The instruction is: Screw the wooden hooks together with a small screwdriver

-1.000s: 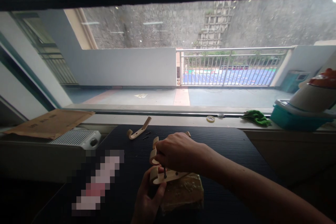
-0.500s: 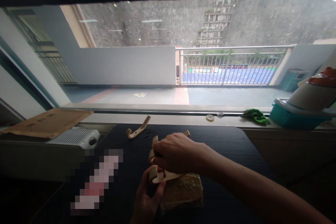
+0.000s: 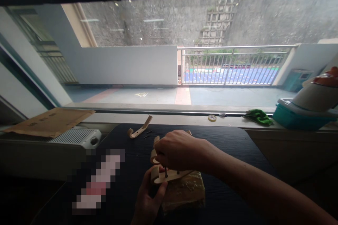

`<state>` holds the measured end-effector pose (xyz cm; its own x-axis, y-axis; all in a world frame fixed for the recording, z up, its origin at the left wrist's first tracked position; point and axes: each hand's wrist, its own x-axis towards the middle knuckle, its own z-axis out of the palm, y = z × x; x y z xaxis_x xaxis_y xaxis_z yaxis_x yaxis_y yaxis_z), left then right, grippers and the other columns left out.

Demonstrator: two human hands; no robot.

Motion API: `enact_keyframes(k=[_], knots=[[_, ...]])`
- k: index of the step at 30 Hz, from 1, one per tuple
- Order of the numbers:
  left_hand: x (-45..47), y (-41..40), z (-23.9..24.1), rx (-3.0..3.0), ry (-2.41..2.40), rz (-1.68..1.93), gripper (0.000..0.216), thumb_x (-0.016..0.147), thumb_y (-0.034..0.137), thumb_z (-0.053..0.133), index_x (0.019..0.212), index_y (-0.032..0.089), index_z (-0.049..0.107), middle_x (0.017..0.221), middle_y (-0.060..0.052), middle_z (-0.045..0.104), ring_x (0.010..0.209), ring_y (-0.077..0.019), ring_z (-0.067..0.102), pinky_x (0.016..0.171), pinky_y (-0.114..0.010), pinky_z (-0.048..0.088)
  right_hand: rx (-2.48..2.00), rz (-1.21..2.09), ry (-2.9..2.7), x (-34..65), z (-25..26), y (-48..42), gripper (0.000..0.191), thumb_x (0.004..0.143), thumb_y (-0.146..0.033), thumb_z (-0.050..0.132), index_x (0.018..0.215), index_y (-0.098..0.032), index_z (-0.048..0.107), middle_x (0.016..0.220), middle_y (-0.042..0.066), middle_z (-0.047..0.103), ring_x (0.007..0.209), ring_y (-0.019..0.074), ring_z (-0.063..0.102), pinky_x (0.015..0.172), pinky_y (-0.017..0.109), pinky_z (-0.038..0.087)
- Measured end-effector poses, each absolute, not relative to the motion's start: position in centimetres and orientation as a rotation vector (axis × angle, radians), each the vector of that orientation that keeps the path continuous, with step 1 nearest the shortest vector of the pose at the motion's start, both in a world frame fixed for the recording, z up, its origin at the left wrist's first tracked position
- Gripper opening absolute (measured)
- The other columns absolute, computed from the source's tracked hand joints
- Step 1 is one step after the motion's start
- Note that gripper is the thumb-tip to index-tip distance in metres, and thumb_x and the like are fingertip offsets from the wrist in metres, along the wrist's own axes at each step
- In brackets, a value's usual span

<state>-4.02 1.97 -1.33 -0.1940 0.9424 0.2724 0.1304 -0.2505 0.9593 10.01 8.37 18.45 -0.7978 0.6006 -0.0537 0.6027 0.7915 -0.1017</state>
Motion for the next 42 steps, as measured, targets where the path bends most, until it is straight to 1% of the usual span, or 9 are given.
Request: enact_keyframes(k=[8,13,16,19,24,28,32,36,42], knots=[[-4.0,2.0,-0.9,1.395,1.299,1.523,0.028,0.072,0.028,0.066,0.098,0.021,0.062,0.096,-0.005,0.069,0.095,-0.0237,0.064,0.091,-0.036,0.048,1.122,-0.099,2.941,10.0,17.4,8.4,0.034,0.093,-0.033,0.035,0.077,-0.017,0.06,0.065,0.002,0.062,0.054,0.011,0.051,0.051,0.025,0.024],[-4.0,1.9,-1.1,1.397,1.311,1.511,0.03,0.073,0.027,0.065,0.102,0.021,0.059,0.097,-0.005,0.068,0.095,-0.0232,0.064,0.091,-0.036,0.048,1.001,-0.159,2.946,10.4,18.1,8.2,0.025,0.089,-0.037,0.043,0.085,-0.02,0.062,0.067,0.001,0.064,0.058,0.0132,0.055,0.052,0.025,0.026],[-4.1,1.8,-1.2,1.432,1.326,1.498,0.032,0.074,0.025,0.064,0.105,0.021,0.057,0.098,-0.005,0.068,0.095,-0.0223,0.063,0.089,-0.034,0.049,0.904,-0.217,2.982,10.6,18.3,7.9,0.019,0.088,-0.03,0.043,0.088,-0.022,0.061,0.072,0.0,0.065,0.064,0.0135,0.057,0.055,0.024,0.03],[-4.2,1.8,-1.1,1.434,1.351,1.484,0.033,0.074,0.025,0.064,0.106,0.021,0.057,0.098,-0.005,0.068,0.094,-0.0223,0.064,0.088,-0.033,0.05,0.857,-0.23,3.022,10.6,18.0,7.7,0.019,0.089,-0.027,0.042,0.085,-0.02,0.059,0.074,0.0,0.064,0.065,0.0123,0.056,0.057,0.025,0.031],[-4.1,1.8,-1.2,1.449,1.357,1.485,0.032,0.075,0.026,0.063,0.106,0.021,0.056,0.1,-0.005,0.067,0.099,-0.0233,0.061,0.092,-0.035,0.047,0.957,-0.249,3.021,10.0,17.2,7.9,0.024,0.091,-0.032,0.04,0.083,-0.017,0.056,0.07,0.0,0.061,0.06,0.0114,0.054,0.056,0.025,0.029],[-4.1,1.9,-1.7,1.461,1.331,1.462,0.031,0.076,0.026,0.062,0.106,0.022,0.055,0.102,-0.005,0.066,0.099,-0.0233,0.061,0.093,-0.036,0.046,1.073,-0.196,2.963,9.7,17.2,8.2,0.027,0.091,-0.034,0.038,0.083,-0.016,0.056,0.068,0.002,0.063,0.057,0.0127,0.054,0.053,0.026,0.027],[-4.2,1.9,-1.8,1.477,1.314,1.461,0.03,0.077,0.026,0.061,0.106,0.023,0.055,0.102,-0.005,0.066,0.1,-0.0227,0.061,0.094,-0.036,0.045,1.018,-0.175,2.931,10.2,18.1,8.3,0.03,0.089,-0.042,0.04,0.087,-0.019,0.06,0.07,0.003,0.065,0.06,0.015,0.058,0.052,0.025,0.027],[-4.2,1.9,-1.6,1.463,1.312,1.488,0.029,0.076,0.025,0.063,0.104,0.023,0.057,0.101,-0.004,0.067,0.099,-0.0228,0.062,0.093,-0.035,0.046,0.942,-0.187,2.946,10.7,18.6,8.1,0.023,0.088,-0.034,0.043,0.089,-0.021,0.062,0.072,0.001,0.065,0.063,0.0146,0.058,0.054,0.025,0.029],[-4.3,1.9,-1.5,1.477,1.34,1.469,0.029,0.075,0.026,0.063,0.104,0.023,0.057,0.099,-0.004,0.067,0.097,-0.0221,0.062,0.091,-0.034,0.047,0.968,-0.221,2.951,10.3,17.6,7.9,0.026,0.091,-0.032,0.04,0.083,-0.017,0.06,0.071,0.002,0.065,0.065,0.0136,0.058,0.06,0.025,0.032]])
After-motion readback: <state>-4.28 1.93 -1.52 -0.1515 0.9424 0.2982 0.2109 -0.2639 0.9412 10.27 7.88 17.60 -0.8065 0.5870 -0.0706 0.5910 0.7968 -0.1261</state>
